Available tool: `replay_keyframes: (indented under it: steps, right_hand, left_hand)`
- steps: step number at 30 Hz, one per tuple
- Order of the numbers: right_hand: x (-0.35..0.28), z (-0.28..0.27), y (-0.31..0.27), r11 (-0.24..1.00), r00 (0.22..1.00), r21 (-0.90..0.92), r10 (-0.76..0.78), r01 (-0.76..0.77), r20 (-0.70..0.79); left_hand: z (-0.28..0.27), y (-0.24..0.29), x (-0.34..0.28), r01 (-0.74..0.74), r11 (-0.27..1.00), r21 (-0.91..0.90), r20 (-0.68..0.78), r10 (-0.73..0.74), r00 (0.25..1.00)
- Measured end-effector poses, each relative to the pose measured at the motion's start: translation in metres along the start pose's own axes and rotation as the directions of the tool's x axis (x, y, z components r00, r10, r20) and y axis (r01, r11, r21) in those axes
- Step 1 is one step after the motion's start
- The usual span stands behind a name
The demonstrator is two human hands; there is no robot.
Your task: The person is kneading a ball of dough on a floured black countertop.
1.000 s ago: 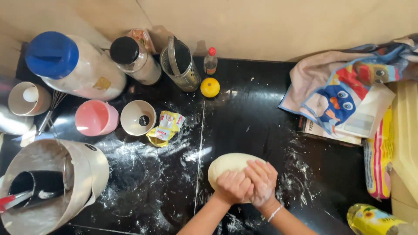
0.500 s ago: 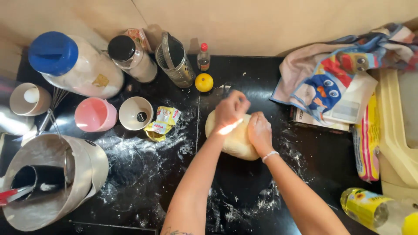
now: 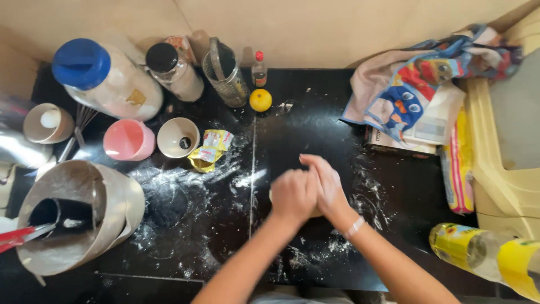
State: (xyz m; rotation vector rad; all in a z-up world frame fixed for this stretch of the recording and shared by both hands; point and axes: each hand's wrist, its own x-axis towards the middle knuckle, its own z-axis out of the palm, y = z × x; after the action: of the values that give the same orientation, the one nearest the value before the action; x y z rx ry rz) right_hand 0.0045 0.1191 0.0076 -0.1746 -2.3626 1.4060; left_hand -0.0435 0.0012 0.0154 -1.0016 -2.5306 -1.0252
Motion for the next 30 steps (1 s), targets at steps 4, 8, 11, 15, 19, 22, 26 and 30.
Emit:
replay_keyframes:
  steps: [4, 8, 11, 15, 19, 22, 26, 30]
  right_hand:
    - [-0.085, -0.013, 0.001, 0.854, 0.933, -0.376, -0.341, 0.359, 0.116]
    - [-0.125, -0.010, 0.068, 0.745, 0.874, -0.470, -0.463, 0.474, 0.148]
    - [-0.091, -0.006, 0.088, 0.730, 0.866, -0.502, -0.494, 0.463, 0.080]
    - [-0.027, -0.009, 0.077, 0.776, 0.917, -0.514, -0.395, 0.365, 0.054]
    - [0.016, 0.001, 0.087, 0.818, 0.971, -0.546, -0.238, 0.183, -0.031]
    - [0.038, 0.004, 0.107, 0.811, 0.993, -0.577, 0.040, -0.100, -0.115]
    - [0.073, 0.004, 0.110, 0.748, 0.861, -0.438, 0.484, -0.499, -0.154]
    - [0.075, 0.006, 0.144, 0.610, 0.703, -0.382, 0.689, -0.694, -0.175]
  left_hand:
    - [-0.003, 0.027, -0.074, -0.166, 0.986, 0.025, -0.301, 0.166, 0.939]
    - [0.022, 0.015, -0.095, -0.432, 0.901, 0.033, -0.198, 0.430, 0.881]
    - [0.049, -0.007, -0.068, -0.453, 0.889, 0.071, -0.228, 0.457, 0.860]
    - [0.058, -0.024, -0.022, -0.405, 0.912, 0.062, -0.232, 0.407, 0.883]
    - [0.079, -0.049, 0.019, -0.393, 0.919, 0.035, -0.260, 0.388, 0.884]
    - [0.095, -0.063, 0.053, -0.362, 0.923, 0.127, -0.317, 0.384, 0.867]
    - [0.102, -0.080, 0.097, -0.296, 0.953, -0.063, -0.268, 0.269, 0.925]
    - [0.087, -0.081, 0.124, 0.014, 0.951, -0.307, 0.181, 0.044, 0.982]
